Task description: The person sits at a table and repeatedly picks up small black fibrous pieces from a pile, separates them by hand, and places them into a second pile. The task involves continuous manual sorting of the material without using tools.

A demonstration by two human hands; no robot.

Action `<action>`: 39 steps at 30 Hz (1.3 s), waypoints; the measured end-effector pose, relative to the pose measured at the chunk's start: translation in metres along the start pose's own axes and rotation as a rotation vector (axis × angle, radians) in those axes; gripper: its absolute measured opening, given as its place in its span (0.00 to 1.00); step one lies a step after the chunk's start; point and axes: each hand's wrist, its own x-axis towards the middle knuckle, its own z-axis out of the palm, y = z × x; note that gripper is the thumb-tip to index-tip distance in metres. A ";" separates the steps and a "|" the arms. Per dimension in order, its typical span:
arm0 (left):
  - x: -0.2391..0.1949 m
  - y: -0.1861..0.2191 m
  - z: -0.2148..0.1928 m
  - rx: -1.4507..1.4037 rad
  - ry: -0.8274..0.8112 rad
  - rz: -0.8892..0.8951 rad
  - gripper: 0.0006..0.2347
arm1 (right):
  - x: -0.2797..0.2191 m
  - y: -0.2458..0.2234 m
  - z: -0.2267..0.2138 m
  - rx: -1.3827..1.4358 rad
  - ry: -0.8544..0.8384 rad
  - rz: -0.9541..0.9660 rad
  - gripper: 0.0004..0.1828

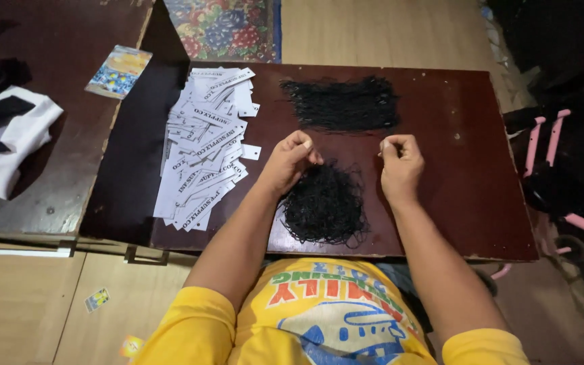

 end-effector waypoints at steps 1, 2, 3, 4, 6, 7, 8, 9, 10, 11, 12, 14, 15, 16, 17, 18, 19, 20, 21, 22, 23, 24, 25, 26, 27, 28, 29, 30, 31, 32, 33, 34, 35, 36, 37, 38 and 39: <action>0.001 -0.002 0.000 -0.011 0.010 -0.004 0.05 | -0.001 -0.008 -0.001 -0.054 -0.021 -0.023 0.05; 0.002 -0.003 0.000 -0.022 0.020 -0.007 0.07 | -0.001 -0.016 -0.001 -0.109 -0.043 -0.047 0.05; -0.003 0.001 0.010 -0.020 0.014 -0.006 0.07 | -0.007 -0.015 0.000 -0.109 -0.037 -0.048 0.05; -0.006 0.007 0.020 0.149 0.004 0.045 0.11 | -0.010 -0.014 0.002 -0.128 -0.114 -0.228 0.06; -0.009 0.001 0.030 0.317 -0.005 0.102 0.16 | -0.014 -0.023 0.006 -0.147 -0.190 -0.412 0.08; -0.007 -0.010 0.031 0.395 -0.074 0.072 0.24 | -0.016 -0.031 0.008 -0.135 -0.184 -0.483 0.06; -0.005 -0.023 0.032 0.470 -0.142 0.041 0.32 | -0.017 -0.039 0.009 -0.124 -0.179 -0.553 0.04; -0.001 -0.026 0.034 0.468 -0.141 0.044 0.32 | -0.013 -0.041 0.010 -0.124 -0.182 -0.557 0.04; 0.003 -0.030 0.037 0.434 -0.174 -0.023 0.33 | -0.010 -0.042 0.010 -0.115 -0.178 -0.551 0.04; 0.006 -0.033 0.040 0.400 -0.207 -0.090 0.35 | -0.007 -0.043 0.011 -0.106 -0.174 -0.545 0.03; 0.004 -0.027 0.042 0.399 -0.204 -0.085 0.35 | -0.003 -0.039 0.010 -0.105 -0.177 -0.550 0.03; -0.001 -0.014 0.046 0.329 -0.190 -0.175 0.17 | 0.006 -0.029 0.009 -0.024 -0.157 -0.419 0.04; -0.003 -0.001 0.049 0.329 -0.189 -0.172 0.17 | 0.010 -0.024 0.007 -0.022 -0.158 -0.422 0.04; -0.007 0.010 0.053 0.283 -0.133 -0.157 0.11 | 0.012 -0.018 0.002 -0.051 -0.136 -0.359 0.05; -0.010 0.021 0.056 0.236 -0.077 -0.142 0.06 | 0.014 -0.012 -0.003 -0.080 -0.114 -0.296 0.05; -0.008 0.021 0.052 0.234 -0.077 -0.142 0.06 | 0.017 -0.008 -0.006 -0.082 -0.115 -0.297 0.05; -0.005 0.022 0.047 0.227 -0.036 -0.113 0.07 | 0.021 -0.003 -0.009 -0.085 -0.094 -0.211 0.04; -0.004 0.022 0.042 0.222 0.005 -0.089 0.09 | 0.022 0.002 -0.012 -0.087 -0.071 -0.120 0.04; -0.005 0.032 0.039 0.222 0.004 -0.093 0.09 | 0.024 0.009 -0.014 -0.088 -0.070 -0.117 0.04; -0.006 0.042 0.036 0.321 0.071 -0.079 0.09 | 0.027 0.015 -0.017 -0.116 -0.071 -0.108 0.04; -0.006 0.052 0.034 0.420 0.137 -0.065 0.10 | 0.029 0.022 -0.019 -0.144 -0.071 -0.099 0.05; 0.005 0.045 0.016 0.421 0.134 -0.063 0.10 | 0.030 0.025 -0.019 -0.144 -0.068 -0.100 0.05; 0.015 0.037 -0.001 0.776 0.195 -0.093 0.08 | 0.031 0.028 -0.018 -0.190 -0.095 -0.081 0.05; 0.025 0.028 -0.019 1.131 0.259 -0.122 0.07 | 0.031 0.032 -0.018 -0.236 -0.125 -0.061 0.05; 0.022 0.024 -0.023 1.130 0.260 -0.122 0.07 | 0.029 0.033 -0.017 -0.236 -0.126 -0.062 0.05; 0.022 0.022 -0.027 1.294 0.274 -0.005 0.07 | 0.029 0.034 -0.016 -0.319 -0.163 -0.090 0.05; 0.023 0.019 -0.032 1.455 0.288 0.117 0.06 | 0.029 0.035 -0.014 -0.403 -0.199 -0.118 0.05; 0.023 0.014 -0.032 1.456 0.284 0.118 0.06 | 0.029 0.034 -0.013 -0.403 -0.196 -0.117 0.05; 0.023 0.009 -0.033 1.558 0.296 0.238 0.05 | 0.028 0.033 -0.011 -0.481 -0.191 -0.136 0.05; 0.020 0.002 -0.035 1.654 0.309 0.355 0.05 | 0.025 0.033 -0.010 -0.560 -0.193 -0.152 0.06; 0.021 -0.002 -0.035 1.653 0.308 0.350 0.05 | 0.023 0.037 -0.011 -0.562 -0.196 -0.149 0.06; 0.022 -0.004 -0.036 1.676 0.342 0.400 0.07 | 0.023 0.041 -0.010 -0.590 -0.200 -0.163 0.05; 0.024 -0.006 -0.036 1.699 0.377 0.449 0.09 | 0.023 0.044 -0.010 -0.618 -0.205 -0.178 0.05; 0.023 -0.008 -0.037 1.699 0.379 0.448 0.09 | 0.022 0.048 -0.010 -0.617 -0.206 -0.178 0.05; 0.023 -0.010 -0.038 1.726 0.385 0.448 0.09 | 0.022 0.051 -0.010 -0.625 -0.203 -0.162 0.05; 0.025 -0.010 -0.038 1.754 0.391 0.453 0.10 | 0.023 0.055 -0.011 -0.633 -0.196 -0.147 0.05; 0.025 -0.008 -0.039 1.754 0.391 0.457 0.10 | 0.025 0.055 -0.010 -0.631 -0.192 -0.149 0.05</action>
